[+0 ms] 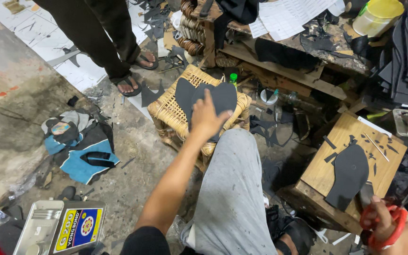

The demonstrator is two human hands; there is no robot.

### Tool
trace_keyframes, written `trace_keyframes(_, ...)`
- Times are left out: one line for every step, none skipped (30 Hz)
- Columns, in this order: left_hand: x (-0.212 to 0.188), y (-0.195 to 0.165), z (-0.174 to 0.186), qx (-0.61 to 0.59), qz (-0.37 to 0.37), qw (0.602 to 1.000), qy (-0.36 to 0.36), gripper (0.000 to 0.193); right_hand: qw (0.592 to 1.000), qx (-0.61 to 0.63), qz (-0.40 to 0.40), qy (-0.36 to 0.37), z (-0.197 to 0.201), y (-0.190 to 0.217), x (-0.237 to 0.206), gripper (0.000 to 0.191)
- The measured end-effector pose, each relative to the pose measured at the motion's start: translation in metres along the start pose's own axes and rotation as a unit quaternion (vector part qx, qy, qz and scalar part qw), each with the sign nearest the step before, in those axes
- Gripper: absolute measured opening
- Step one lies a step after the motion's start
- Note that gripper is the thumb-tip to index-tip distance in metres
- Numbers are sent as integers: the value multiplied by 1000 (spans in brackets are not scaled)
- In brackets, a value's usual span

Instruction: The person sits on the floor and uses a knife to trim the edges of a black shoe insole on a wooden block. They then switch to scissors to refine the shape of several insoles, stacking the finished pieces on a nearby stool.

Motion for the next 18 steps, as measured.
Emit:
trace_keyframes(-1, -9, -11, 45, 29, 998, 22, 106, 997, 65, -42, -28, 1, -9, -1, 21)
trace_keyframes(-1, -12, -19, 90, 57, 993, 45, 109, 986, 131, -84, -58, 3, -18, -2, 21)
trace_keyframes(-1, -15, -20, 83, 51, 994, 40, 107, 988, 110, -91, -56, 2, -17, -1, 22)
trace_keyframes(-1, -16, -21, 77, 45, 995, 35, 104, 990, 90, -97, -55, 3, -15, -1, 23)
trace_keyframes(1, -14, -20, 71, 38, 996, 29, 101, 991, 70, -103, -53, 3, -12, 0, 24)
trace_keyframes(1, -10, -19, 49, 29, 998, 24, 99, 991, 65, -101, -53, 4, -9, -1, 24)
trace_keyframes(2, -3, -17, 29, 21, 999, 16, 96, 992, 62, -98, -52, 4, -5, -2, 24)
trace_keyframes(4, 3, -13, 10, 10, 1000, 8, 94, 992, 61, -95, -53, 3, -2, -4, 24)
trace_keyframes(8, 18, -11, -75, 30, 997, 14, 94, 991, 73, -96, -55, 2, 1, -5, 24)
trace_keyframes(10, 32, -9, -160, 51, 986, 21, 94, 990, 84, -100, -57, 2, 3, -6, 24)
trace_keyframes(10, 46, -8, -243, 75, 967, 29, 94, 988, 94, -104, -58, 2, 5, -8, 23)
trace_keyframes(11, 54, -6, -340, 70, 937, 34, 91, 991, 78, -100, -48, 1, 9, -9, 27)
trace_keyframes(13, 61, -2, -434, 62, 898, 37, 89, 993, 64, -94, -38, 0, 14, -10, 31)
trace_keyframes(14, 66, 3, -523, 55, 850, 39, 86, 994, 49, -89, -28, -3, 17, -9, 36)
trace_keyframes(15, 75, 13, -504, 61, 861, 26, 84, 993, 56, -100, -36, -3, 16, -9, 30)
trace_keyframes(16, 82, 23, -486, 67, 871, 14, 81, 991, 63, -112, -45, -4, 14, -8, 26)
trace_keyframes(16, 87, 32, -469, 72, 881, 1, 79, 989, 69, -122, -54, -4, 12, -7, 22)
trace_keyframes(16, 92, 34, -507, 87, 858, 1, 76, 988, 68, -126, -55, -5, 11, -6, 23)
Point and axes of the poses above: each hand's wrist, its own x-axis towards the middle knuckle, its own z-axis out of the back of the hand, y = z × x, the point moved 9 cm from there along x, towards the middle knuckle, and after that the axes turned 9 degrees about y, right-handed, at the moved point
